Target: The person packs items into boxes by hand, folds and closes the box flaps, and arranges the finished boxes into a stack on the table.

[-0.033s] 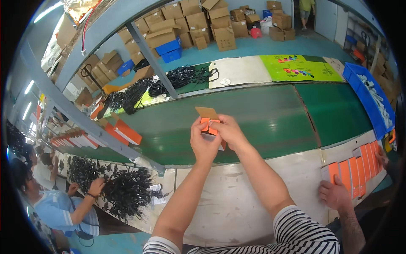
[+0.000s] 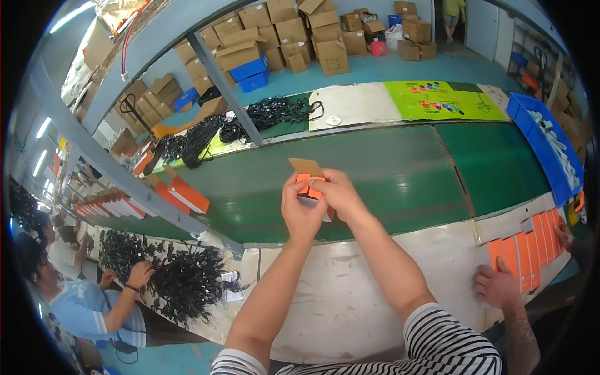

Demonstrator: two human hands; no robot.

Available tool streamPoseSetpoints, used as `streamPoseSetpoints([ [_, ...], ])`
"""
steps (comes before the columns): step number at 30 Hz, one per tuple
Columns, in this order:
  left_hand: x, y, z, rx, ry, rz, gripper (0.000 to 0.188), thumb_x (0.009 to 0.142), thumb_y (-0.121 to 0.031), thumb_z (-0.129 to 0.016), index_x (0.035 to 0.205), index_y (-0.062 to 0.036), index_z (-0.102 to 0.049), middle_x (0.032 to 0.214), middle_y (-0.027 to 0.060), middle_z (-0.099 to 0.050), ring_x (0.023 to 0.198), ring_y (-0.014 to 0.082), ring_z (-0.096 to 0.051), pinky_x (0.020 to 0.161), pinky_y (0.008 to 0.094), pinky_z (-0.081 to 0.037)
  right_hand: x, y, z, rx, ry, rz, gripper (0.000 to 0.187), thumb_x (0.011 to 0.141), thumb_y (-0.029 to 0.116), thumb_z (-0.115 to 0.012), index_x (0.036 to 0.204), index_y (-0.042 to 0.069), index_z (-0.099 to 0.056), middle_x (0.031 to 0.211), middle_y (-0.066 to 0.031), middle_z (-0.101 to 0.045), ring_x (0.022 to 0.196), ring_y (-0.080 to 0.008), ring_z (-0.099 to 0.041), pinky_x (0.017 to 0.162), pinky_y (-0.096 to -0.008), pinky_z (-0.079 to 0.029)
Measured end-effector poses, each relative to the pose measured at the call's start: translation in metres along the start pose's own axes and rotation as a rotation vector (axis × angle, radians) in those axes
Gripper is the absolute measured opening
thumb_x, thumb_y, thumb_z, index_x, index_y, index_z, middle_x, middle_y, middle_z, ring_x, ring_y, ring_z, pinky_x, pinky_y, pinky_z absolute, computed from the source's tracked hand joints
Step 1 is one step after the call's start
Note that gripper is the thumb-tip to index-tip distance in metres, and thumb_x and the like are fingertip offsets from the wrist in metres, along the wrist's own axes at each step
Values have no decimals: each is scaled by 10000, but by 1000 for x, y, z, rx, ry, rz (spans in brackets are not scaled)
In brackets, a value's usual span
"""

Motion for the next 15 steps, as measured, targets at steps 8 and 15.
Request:
streamPoseSetpoints([
  [8, 7, -9, 8, 53, 134, 120, 607, 721, -212, -914, 1232, -64, -622, 1362, 193, -651, 1203, 360, -672, 979, 430, -562, 2, -7, 0, 87, -3, 16, 293, 1024, 108, -564, 1243, -32, -698, 1015, -83, -725, 842, -119, -657, 680, -291, -525],
  [15, 13, -7, 6, 87, 112, -19, 489, 739, -164, -905, 1153, -27, -685, 1284, 191, -712, 1144, 333, -711, 972, 403, -564, 17, -8, 1, -219, -1, 301, 362, 1028, -5, -476, 1339, -60, -652, 1185, -107, -717, 1078, -178, -682, 963, -338, -557],
])
Point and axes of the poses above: each hand's wrist, its own x-axis towards the middle knuckle, its own z-axis out of the back of the hand, y = z × x, the point moved 5 cm from there along x, towards the middle knuckle
